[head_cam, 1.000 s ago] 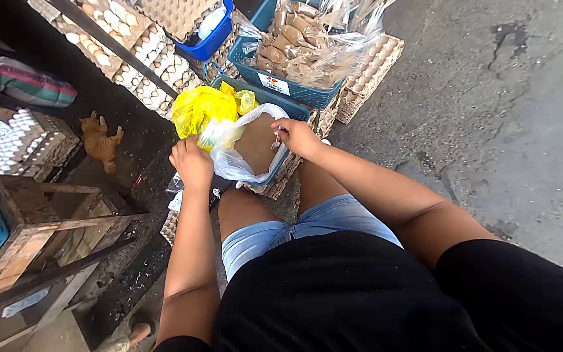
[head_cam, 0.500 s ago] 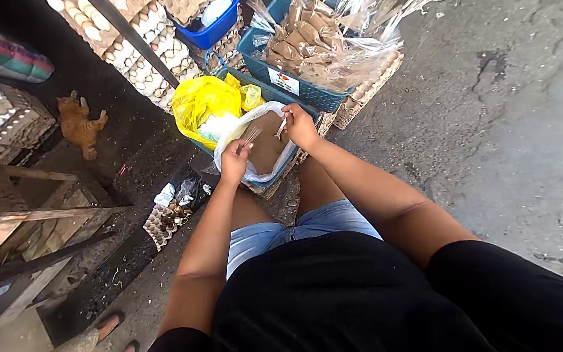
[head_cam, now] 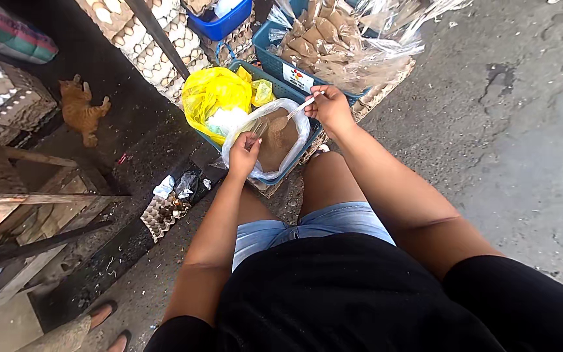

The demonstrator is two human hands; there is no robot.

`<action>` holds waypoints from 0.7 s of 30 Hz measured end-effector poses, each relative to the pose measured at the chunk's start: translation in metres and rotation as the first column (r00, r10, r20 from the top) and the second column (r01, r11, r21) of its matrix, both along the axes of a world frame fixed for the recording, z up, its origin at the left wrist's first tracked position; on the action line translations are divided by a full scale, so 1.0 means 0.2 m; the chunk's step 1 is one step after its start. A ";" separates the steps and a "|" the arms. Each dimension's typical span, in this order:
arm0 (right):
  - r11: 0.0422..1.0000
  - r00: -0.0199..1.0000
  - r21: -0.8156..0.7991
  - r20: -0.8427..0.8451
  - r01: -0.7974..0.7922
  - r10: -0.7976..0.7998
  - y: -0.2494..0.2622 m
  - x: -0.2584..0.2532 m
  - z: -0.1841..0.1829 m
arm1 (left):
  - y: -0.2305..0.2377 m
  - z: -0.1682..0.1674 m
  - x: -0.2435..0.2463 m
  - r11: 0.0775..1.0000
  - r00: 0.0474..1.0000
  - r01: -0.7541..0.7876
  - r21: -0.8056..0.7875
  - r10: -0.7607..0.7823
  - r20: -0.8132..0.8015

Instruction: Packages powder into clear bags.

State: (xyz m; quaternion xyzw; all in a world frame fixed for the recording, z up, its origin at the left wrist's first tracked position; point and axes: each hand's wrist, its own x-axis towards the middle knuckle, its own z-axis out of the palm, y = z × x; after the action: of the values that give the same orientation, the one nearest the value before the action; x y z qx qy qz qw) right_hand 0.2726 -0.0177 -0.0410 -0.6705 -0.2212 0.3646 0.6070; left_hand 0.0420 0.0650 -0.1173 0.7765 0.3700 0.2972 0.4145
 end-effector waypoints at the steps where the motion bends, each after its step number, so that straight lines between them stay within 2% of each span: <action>1: 1.000 1.000 0.027 -0.008 0.014 -0.014 0.00 0.01 0.04 | 0.00 0.00 0.00 1.000 1.000 -0.001 0.003 0.001 -0.005; 6: 0.991 1.000 0.129 -0.025 0.020 -0.017 0.00 0.03 0.21 | 0.00 0.00 0.01 1.000 0.999 -0.015 0.002 0.015 -0.033; 9: 0.993 1.000 0.117 -0.025 -0.011 0.014 0.02 0.02 0.25 | 0.01 0.00 0.01 1.000 0.999 -0.018 -0.012 0.018 -0.051; 13: 0.993 0.995 0.054 0.025 -0.101 0.100 0.07 -0.05 0.19 | 0.01 0.00 0.01 1.000 0.996 -0.016 0.000 0.016 -0.086; 17: 0.966 0.965 0.006 0.049 -0.258 0.257 0.08 -0.19 0.13 | 0.01 0.01 0.02 1.000 0.992 -0.026 0.007 0.027 -0.125; 19: 0.943 0.942 0.045 0.070 -0.330 0.327 0.06 -0.25 0.11 | 0.00 0.02 0.02 0.999 0.992 -0.035 -0.012 0.033 -0.124; 21: 0.913 0.909 0.130 0.217 -0.387 0.355 0.03 -0.26 0.12 | 0.00 0.03 0.02 0.999 0.991 -0.048 -0.014 0.046 -0.126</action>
State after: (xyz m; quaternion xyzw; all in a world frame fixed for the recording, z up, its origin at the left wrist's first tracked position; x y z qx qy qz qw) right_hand 0.2205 -0.0112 -0.0175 -0.5931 -0.4317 0.3883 0.5577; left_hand 0.0454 0.0654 -0.1116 0.7812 0.4159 0.2543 0.3900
